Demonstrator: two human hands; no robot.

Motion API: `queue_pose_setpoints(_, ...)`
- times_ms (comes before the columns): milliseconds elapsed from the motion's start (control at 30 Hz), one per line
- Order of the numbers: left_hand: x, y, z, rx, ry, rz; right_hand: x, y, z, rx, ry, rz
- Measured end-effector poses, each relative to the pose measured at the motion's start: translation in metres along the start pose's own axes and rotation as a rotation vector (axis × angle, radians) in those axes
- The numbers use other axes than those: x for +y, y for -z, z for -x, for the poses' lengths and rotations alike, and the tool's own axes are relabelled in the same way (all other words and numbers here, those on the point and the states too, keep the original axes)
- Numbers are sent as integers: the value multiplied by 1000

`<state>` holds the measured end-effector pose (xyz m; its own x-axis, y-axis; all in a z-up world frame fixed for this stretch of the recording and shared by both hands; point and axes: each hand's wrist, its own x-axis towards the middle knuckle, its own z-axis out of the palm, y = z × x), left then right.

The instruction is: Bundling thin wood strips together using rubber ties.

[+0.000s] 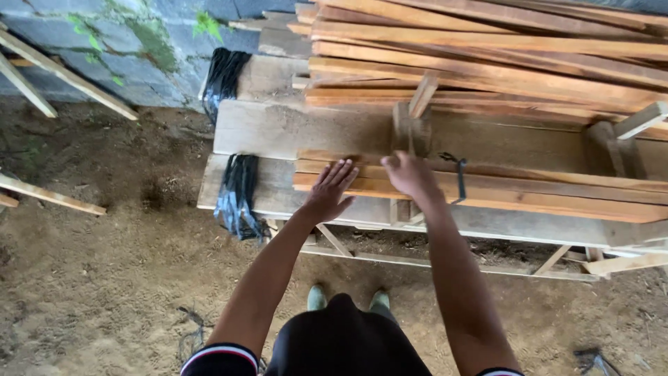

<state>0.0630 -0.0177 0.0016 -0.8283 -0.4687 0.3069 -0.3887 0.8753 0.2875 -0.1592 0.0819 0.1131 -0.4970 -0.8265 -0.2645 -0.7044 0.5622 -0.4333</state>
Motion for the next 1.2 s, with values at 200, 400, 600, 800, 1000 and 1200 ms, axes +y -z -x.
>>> queue_pose_setpoints(200,-18,-2,22,11,-75,-49,-18,-92,-5,232,302,166)
queue_pose_setpoints(400,-28,33,32,-7,-105,107,-27,-79,-4,140,183,213)
queue_pose_setpoints(600,-72,7,64,26,228,211,-24,-82,-9,25,113,232)
queue_pose_setpoints(800,-183,-27,127,435,540,-250,-32,-79,-2,43,89,212)
queue_pose_setpoints(1000,-206,-19,135,69,961,-49,-33,-77,-5,26,83,232)
queue_pose_setpoints(1200,-222,-17,139,-151,1066,-13,-37,-76,-4,28,56,305)
